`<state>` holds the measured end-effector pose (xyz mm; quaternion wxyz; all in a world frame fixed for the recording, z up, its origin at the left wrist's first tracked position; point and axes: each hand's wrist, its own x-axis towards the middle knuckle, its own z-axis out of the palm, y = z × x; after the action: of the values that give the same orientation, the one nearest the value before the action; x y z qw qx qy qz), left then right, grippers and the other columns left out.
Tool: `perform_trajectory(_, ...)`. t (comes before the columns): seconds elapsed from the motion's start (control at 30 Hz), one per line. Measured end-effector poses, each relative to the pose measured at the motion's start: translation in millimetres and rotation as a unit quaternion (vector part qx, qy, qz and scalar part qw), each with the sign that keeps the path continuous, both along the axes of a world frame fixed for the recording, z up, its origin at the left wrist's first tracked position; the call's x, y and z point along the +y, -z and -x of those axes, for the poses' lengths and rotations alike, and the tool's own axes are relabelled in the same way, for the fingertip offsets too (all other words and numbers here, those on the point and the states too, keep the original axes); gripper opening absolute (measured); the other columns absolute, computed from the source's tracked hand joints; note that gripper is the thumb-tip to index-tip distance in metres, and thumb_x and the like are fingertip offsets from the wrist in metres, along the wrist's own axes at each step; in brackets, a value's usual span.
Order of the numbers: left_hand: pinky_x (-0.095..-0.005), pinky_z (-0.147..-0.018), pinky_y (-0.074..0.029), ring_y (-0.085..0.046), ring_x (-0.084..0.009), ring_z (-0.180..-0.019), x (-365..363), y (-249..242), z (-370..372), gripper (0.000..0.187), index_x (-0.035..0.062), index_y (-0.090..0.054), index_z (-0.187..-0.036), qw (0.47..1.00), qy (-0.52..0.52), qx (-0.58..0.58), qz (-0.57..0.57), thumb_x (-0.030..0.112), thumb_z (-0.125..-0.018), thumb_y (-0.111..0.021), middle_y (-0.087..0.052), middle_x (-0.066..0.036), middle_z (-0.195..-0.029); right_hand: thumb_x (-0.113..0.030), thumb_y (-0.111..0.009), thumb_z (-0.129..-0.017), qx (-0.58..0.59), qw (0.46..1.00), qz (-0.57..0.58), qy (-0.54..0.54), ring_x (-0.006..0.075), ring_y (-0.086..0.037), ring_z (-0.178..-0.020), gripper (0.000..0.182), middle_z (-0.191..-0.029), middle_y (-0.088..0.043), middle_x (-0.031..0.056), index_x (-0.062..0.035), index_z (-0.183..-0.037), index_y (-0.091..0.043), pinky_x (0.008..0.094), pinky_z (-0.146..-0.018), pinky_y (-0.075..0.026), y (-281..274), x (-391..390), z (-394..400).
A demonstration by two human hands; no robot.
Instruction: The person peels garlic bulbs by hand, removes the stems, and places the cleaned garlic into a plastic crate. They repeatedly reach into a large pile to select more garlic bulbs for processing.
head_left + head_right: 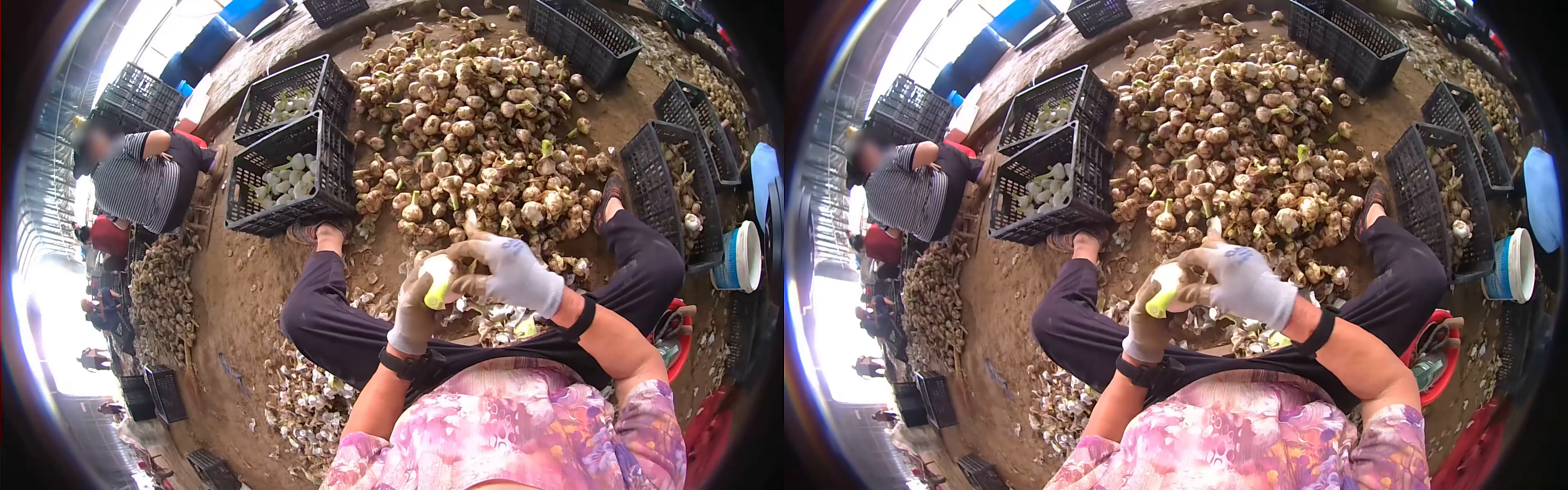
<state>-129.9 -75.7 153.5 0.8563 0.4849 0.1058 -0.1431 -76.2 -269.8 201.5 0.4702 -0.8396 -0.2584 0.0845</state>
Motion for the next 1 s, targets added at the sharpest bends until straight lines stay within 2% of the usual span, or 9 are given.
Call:
perform_trajectory(0.07,-0.0196,-0.052,-0.044,-0.062,-0.0094,-0.075,-3,-4,-1,0.050,0.0036,-0.052,-0.126,1.000,-0.005,0.018,0.016,0.037,-0.089,-0.053,-0.064,-0.004,-0.101,-0.035,-0.077,-0.078,-0.031,0.999,-0.009,0.009,0.0231,-0.065,-0.089,0.044,-0.098,-0.065,0.0125,-0.0046,-0.107,-0.064,0.0303,-0.078,-0.051,9,5,-1)
perform_trajectory(0.2,-0.0280,-0.077,-0.049,-0.062,-0.0162,-0.092,4,1,3,0.045,-0.0017,-0.052,-0.126,0.996,0.029,0.040,0.075,0.028,-0.093,-0.048,-0.064,-0.009,-0.108,-0.023,-0.082,-0.076,0.246,0.954,-0.165,-0.037,0.0046,-0.056,-0.079,0.041,-0.086,-0.065,0.0011,0.0023,-0.102,-0.063,0.0218,-0.071,-0.048,8,0,-7)
perform_trajectory(0.27,-0.0326,-0.090,-0.049,-0.062,-0.0198,-0.102,11,16,6,0.043,-0.0035,-0.051,-0.126,0.991,0.064,0.051,0.107,0.023,-0.094,-0.045,-0.063,-0.011,-0.112,-0.021,-0.080,-0.079,0.400,0.896,-0.191,-0.036,0.0059,-0.059,-0.078,0.034,-0.086,-0.066,0.0025,0.0012,-0.100,-0.065,0.0224,-0.069,-0.049,9,-6,-15)
perform_trajectory(0.4,-0.0313,-0.086,-0.052,-0.064,-0.0197,-0.099,6,8,9,0.045,-0.0031,-0.050,-0.128,0.943,0.095,-0.223,-0.227,0.026,-0.093,-0.048,-0.065,-0.010,-0.111,-0.019,-0.077,-0.082,0.478,0.838,-0.264,-0.014,0.0083,-0.062,-0.082,0.034,-0.091,-0.067,0.0037,0.0010,-0.106,-0.065,0.0238,-0.074,-0.052,24,-12,-16)
perform_trajectory(0.53,-0.0281,-0.075,-0.053,-0.065,-0.0162,-0.084,-2,0,4,0.040,0.0010,-0.051,-0.127,0.999,-0.016,0.013,0.036,0.017,-0.091,-0.049,-0.067,-0.007,-0.100,-0.011,-0.072,-0.085,0.328,0.910,-0.252,-0.007,0.0093,-0.062,-0.090,0.035,-0.101,-0.067,0.0044,0.0031,-0.115,-0.062,0.0238,-0.081,-0.051,22,-3,4)
perform_trajectory(0.6,-0.0265,-0.071,-0.052,-0.064,-0.0147,-0.083,-3,0,1,0.043,0.0022,-0.048,-0.130,0.981,-0.044,0.106,0.156,0.016,-0.090,-0.051,-0.066,-0.008,-0.102,-0.008,-0.068,-0.084,0.205,0.952,-0.201,0.104,0.0149,-0.064,-0.078,0.020,-0.086,-0.068,0.0102,0.0026,-0.100,-0.066,0.0269,-0.073,-0.052,24,9,15)
perform_trajectory(0.8,-0.0237,-0.073,-0.048,-0.058,-0.0141,-0.097,-14,-5,6,0.067,0.0038,-0.026,-0.146,0.988,-0.045,-0.125,-0.083,0.025,-0.091,-0.057,-0.055,-0.009,-0.124,-0.006,-0.062,-0.076,-0.042,0.989,-0.046,0.134,0.0306,-0.064,-0.072,0.015,-0.080,-0.061,0.0146,-0.0042,-0.091,-0.059,0.0378,-0.064,-0.051,30,21,22)
perform_trajectory(0.9,-0.0276,-0.080,-0.050,-0.061,-0.0160,-0.096,-5,12,4,0.052,0.0019,-0.041,-0.136,0.987,-0.100,-0.083,-0.099,0.033,-0.096,-0.052,-0.060,-0.010,-0.116,-0.006,-0.059,-0.076,-0.132,0.990,0.026,0.053,0.0316,-0.063,-0.072,0.017,-0.080,-0.060,0.0145,-0.0065,-0.092,-0.056,0.0405,-0.063,-0.051,27,33,34)
perform_trajectory(1.0,-0.0281,-0.083,-0.050,-0.062,-0.0156,-0.094,-1,20,3,0.044,0.0003,-0.052,-0.127,0.987,-0.125,-0.063,-0.078,0.035,-0.101,-0.045,-0.062,-0.010,-0.109,-0.005,-0.055,-0.082,-0.089,0.967,-0.086,0.221,0.0323,-0.065,-0.071,0.009,-0.079,-0.064,0.0190,-0.0027,-0.090,-0.060,0.0390,-0.063,-0.052,63,31,9)
